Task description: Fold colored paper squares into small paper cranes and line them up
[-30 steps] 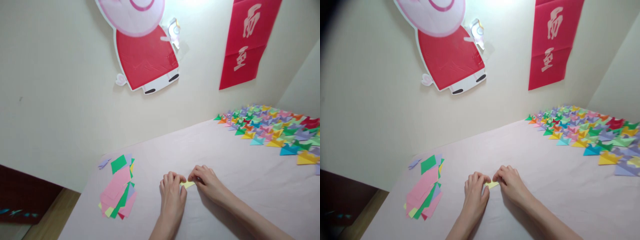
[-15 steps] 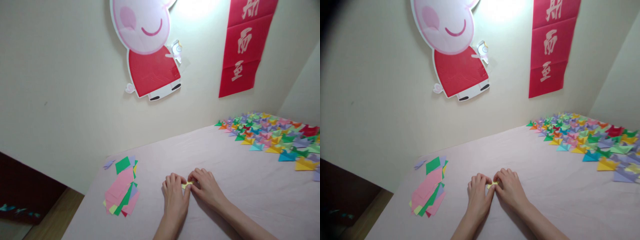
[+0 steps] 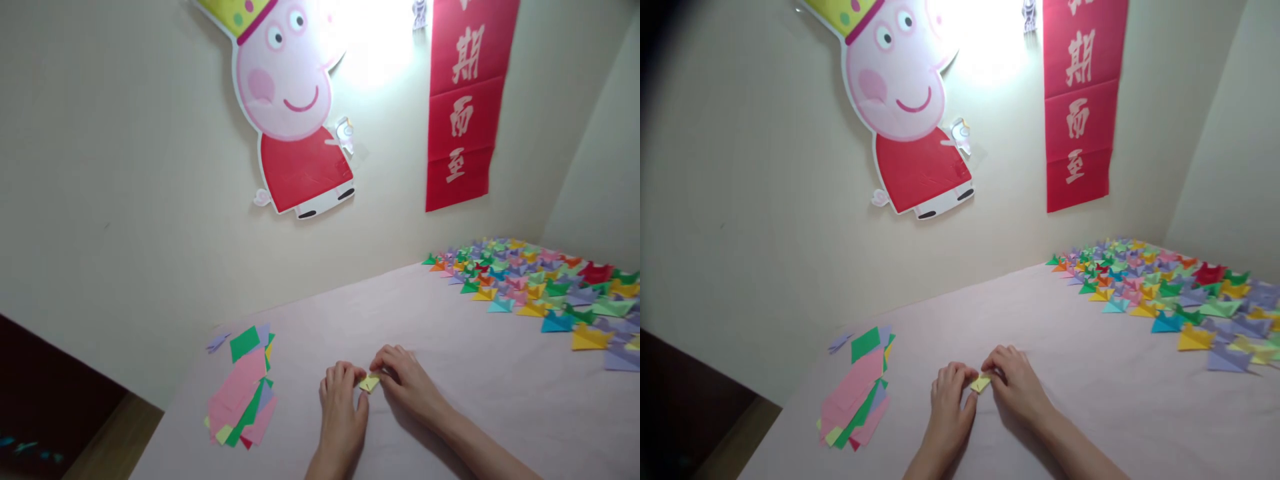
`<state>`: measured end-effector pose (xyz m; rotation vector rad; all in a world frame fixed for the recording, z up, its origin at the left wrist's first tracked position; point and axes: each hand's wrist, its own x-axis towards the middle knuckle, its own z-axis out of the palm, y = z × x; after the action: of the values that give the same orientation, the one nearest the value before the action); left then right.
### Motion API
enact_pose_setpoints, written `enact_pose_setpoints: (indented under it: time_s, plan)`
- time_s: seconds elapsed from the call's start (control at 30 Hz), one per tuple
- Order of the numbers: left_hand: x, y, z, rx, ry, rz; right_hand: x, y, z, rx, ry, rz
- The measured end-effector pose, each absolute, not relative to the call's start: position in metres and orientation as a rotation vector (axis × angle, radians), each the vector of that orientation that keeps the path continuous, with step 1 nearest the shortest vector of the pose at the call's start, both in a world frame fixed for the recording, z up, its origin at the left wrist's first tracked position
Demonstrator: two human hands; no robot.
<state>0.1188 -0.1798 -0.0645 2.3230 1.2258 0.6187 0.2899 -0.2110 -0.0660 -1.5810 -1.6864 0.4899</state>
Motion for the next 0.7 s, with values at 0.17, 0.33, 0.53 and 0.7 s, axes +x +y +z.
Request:
enact_pose_setpoints:
  time_s: [0.17,0.33,0.53,0.7]
  plan:
    - [0.115,-0.171,-0.068,2.263,1.110,0.730,0.285,-0.214,-0.061,-1.465,-1.791,0.502]
    - [0.117,-0.168,-0.068,2.054,1.049,0.931,0.280,-0.212,-0.071,-1.451,-1.737,0.500]
    - [0.123,-0.166,-0.073,1.881,0.961,0.975,0.280,-0.207,-0.076,-1.357,-1.500,0.676]
    - [0.121,-0.159,-0.079,1.719,0.906,0.965,0.285,-0.203,-0.075,-1.330,-1.366,0.772]
